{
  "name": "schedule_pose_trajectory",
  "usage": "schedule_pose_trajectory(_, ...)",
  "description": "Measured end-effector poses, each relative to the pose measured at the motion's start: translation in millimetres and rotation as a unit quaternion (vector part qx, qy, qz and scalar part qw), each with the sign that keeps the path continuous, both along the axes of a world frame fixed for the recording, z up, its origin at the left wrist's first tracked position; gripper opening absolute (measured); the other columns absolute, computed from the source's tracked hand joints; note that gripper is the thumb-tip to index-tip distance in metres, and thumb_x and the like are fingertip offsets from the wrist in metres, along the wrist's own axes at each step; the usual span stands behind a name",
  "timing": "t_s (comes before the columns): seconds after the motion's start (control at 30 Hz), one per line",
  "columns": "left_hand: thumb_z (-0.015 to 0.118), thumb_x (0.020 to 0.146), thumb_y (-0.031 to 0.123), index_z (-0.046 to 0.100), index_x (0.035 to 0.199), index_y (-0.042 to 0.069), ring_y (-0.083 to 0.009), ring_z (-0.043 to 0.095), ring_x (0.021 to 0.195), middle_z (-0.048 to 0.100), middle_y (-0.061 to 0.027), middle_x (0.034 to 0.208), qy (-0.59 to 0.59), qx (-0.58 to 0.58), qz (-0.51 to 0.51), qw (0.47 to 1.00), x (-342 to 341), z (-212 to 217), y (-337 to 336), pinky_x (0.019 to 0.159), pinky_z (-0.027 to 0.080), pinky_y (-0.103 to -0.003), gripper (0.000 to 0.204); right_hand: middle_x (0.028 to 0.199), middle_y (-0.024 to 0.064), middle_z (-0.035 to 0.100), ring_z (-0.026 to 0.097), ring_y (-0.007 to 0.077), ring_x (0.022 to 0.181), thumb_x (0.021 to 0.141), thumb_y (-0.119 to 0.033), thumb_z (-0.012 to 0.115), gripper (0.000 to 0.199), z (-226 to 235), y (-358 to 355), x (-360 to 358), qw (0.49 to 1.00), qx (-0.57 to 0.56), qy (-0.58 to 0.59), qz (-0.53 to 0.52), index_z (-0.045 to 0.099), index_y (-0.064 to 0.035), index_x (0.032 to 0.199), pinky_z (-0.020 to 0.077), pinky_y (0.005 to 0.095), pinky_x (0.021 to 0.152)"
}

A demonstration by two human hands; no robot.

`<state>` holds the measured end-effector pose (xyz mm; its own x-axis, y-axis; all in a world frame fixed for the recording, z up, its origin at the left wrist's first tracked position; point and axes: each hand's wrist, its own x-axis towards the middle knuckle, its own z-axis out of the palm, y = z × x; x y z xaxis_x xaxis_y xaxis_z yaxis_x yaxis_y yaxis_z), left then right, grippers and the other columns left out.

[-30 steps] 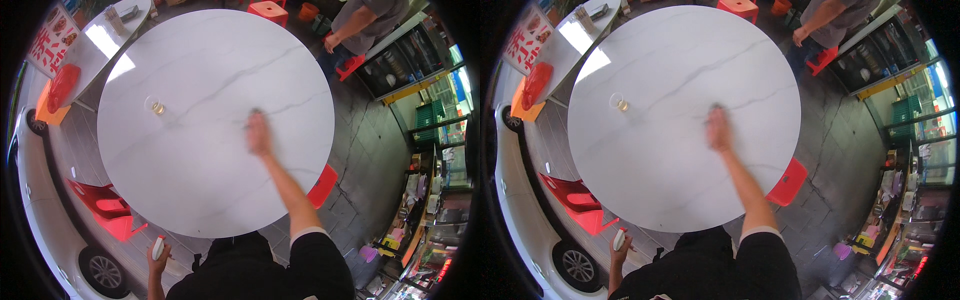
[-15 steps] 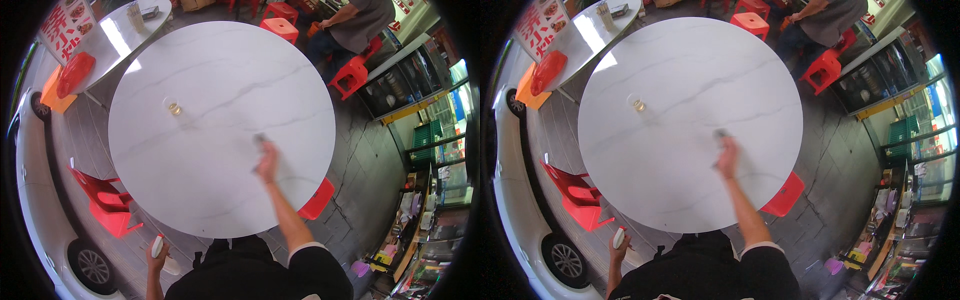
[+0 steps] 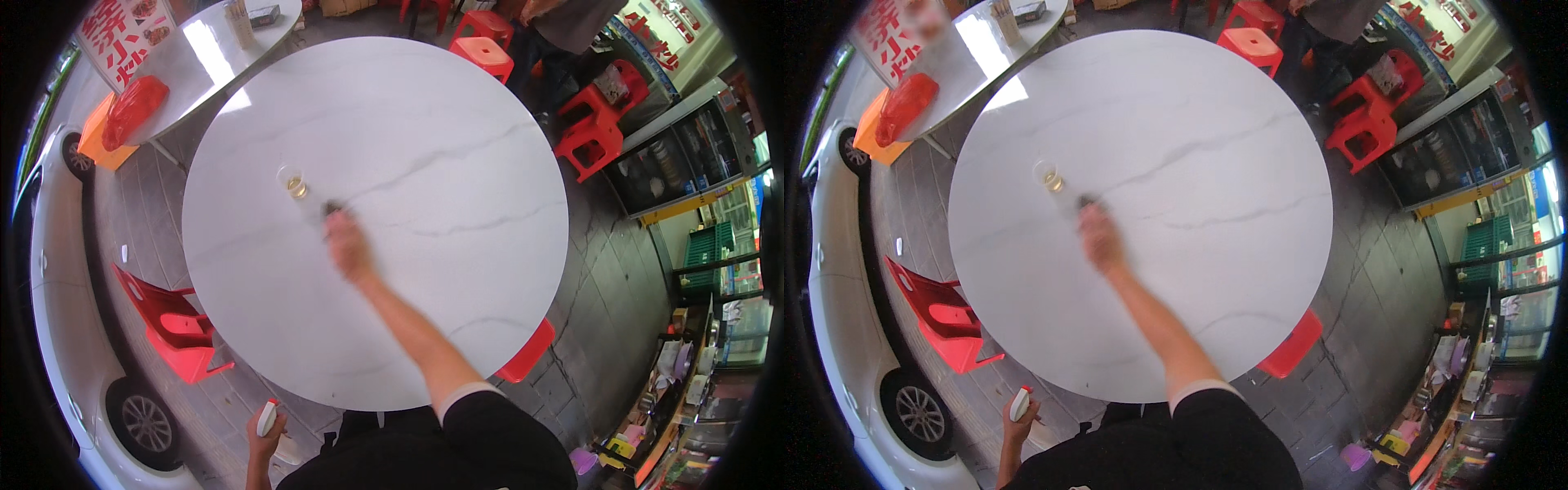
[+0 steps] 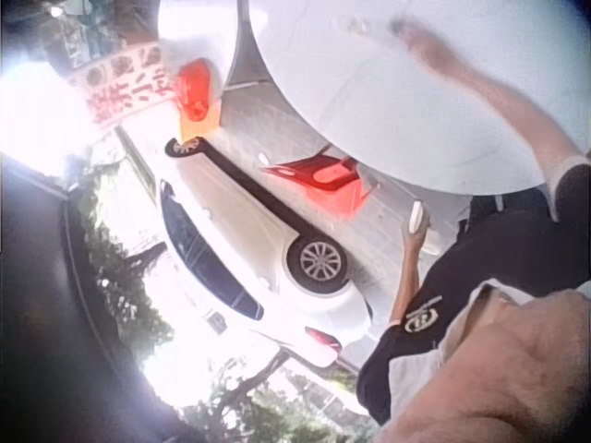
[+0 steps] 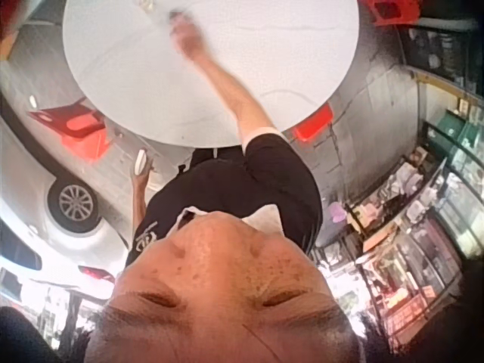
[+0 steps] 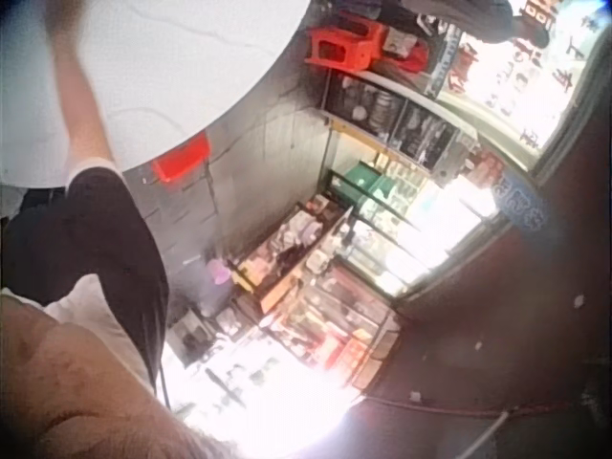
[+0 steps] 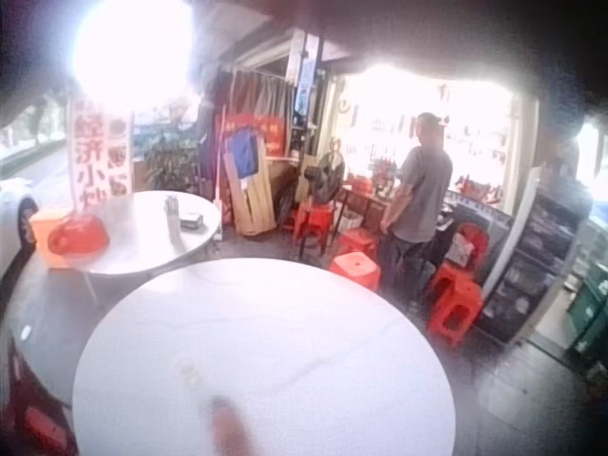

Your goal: The person cleans two round white tables in an outdoor seating area. They spray a cleaning solution and wipe the surfaces with a cloth, removing small items like a bowl and napkin packs before wiping. The person also briefly handles a pot lid and a bucket near a cooking station.

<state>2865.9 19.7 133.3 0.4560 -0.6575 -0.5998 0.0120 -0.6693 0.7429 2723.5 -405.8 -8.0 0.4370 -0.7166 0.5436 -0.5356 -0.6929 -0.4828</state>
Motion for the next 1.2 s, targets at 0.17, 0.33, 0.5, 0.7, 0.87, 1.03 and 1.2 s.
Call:
schedule_pose_trajectory(0.17, 0.069, 0.080, 0.009, 0.061, 0.110, 0.001, -0.0112, 0.059, 0.059, 0.061, -0.0028, 0.075, 0.010, -0.023, -0.001, 1.000, -11, 16, -28, 0.054, 0.051, -0.026, 0.032, 0.120, 0.0130, 0.057, 0.050, 0.0303, 0.116, 0.084, -0.003, 0.048, 0.032, 14, 75, 30, 0.979, 0.118, -0.056, 0.159, 0.058, -0.0024, 0.114, 0.0374, 0.0410, 0.102)
schedule_pose_trajectory(0.33, 0.069, 0.079, 0.009, 0.061, 0.108, 0.002, -0.0103, 0.059, 0.057, 0.060, -0.0023, 0.072, -0.003, -0.023, 0.000, 1.000, -9, 10, -25, 0.053, 0.050, -0.026, 0.031, 0.126, 0.0180, 0.052, 0.045, 0.0337, 0.120, 0.080, -0.002, 0.038, 0.048, 12, -19, -111, 0.977, 0.086, -0.173, -0.090, 0.050, 0.0021, 0.126, 0.0317, 0.0421, 0.106)
schedule_pose_trajectory(0.5, 0.069, 0.079, 0.010, 0.063, 0.105, 0.002, -0.0089, 0.058, 0.055, 0.060, -0.0009, 0.067, -0.026, -0.014, -0.023, 0.999, -10, 8, -20, 0.052, 0.049, -0.025, 0.028, 0.132, 0.0194, 0.047, 0.040, 0.0348, 0.126, 0.083, -0.001, 0.047, 0.045, 7, -128, -254, 0.946, 0.072, 0.012, -0.317, 0.048, 0.0014, 0.128, 0.0311, 0.0435, 0.107)
schedule_pose_trajectory(0.7, 0.071, 0.080, 0.009, 0.061, 0.110, 0.001, -0.0094, 0.059, 0.059, 0.061, -0.0009, 0.074, 0.016, -0.002, 0.025, 1.000, -14, 4, -7, 0.053, 0.051, -0.026, 0.033, 0.118, 0.0219, 0.055, 0.049, 0.0360, 0.114, 0.091, -0.008, 0.042, 0.028, 20, -165, -88, 0.981, 0.132, -0.042, -0.134, 0.055, 0.0014, 0.115, 0.0373, 0.0424, 0.100)
schedule_pose_trajectory(0.87, 0.069, 0.081, 0.006, 0.061, 0.111, 0.003, -0.0092, 0.058, 0.059, 0.061, -0.0013, 0.076, 0.039, -0.019, 0.052, 0.998, -14, -3, 1, 0.054, 0.051, -0.026, 0.032, 0.124, 0.0177, 0.052, 0.046, 0.0324, 0.121, 0.085, -0.006, 0.046, 0.034, -2, -24, 33, 0.995, 0.010, 0.027, 0.096, 0.053, 0.0012, 0.117, 0.0341, 0.0434, 0.105)
schedule_pose_trajectory(1.03, 0.069, 0.080, 0.005, 0.061, 0.110, 0.002, -0.0088, 0.058, 0.059, 0.061, -0.0014, 0.074, 0.003, -0.036, 0.035, 0.999, -13, 7, -13, 0.055, 0.050, -0.025, 0.030, 0.133, 0.0142, 0.041, 0.032, 0.0318, 0.131, 0.078, -0.023, 0.064, 0.055, 46, 48, 52, 0.977, 0.131, 0.069, 0.156, 0.046, -0.0051, 0.127, 0.0292, 0.0497, 0.104)
schedule_pose_trajectory(1.2, 0.070, 0.079, 0.008, 0.062, 0.104, 0.002, -0.0089, 0.058, 0.059, 0.059, -0.0010, 0.067, 0.002, -0.059, 0.042, 0.997, -8, 16, -9, 0.055, 0.048, -0.024, 0.027, 0.141, 0.0168, 0.032, 0.032, 0.0372, 0.128, 0.070, -0.034, 0.072, 0.080, 109, -36, 82, 0.999, 0.014, 0.012, -0.038, 0.035, -0.0152, 0.138, 0.0337, 0.0513, 0.097)
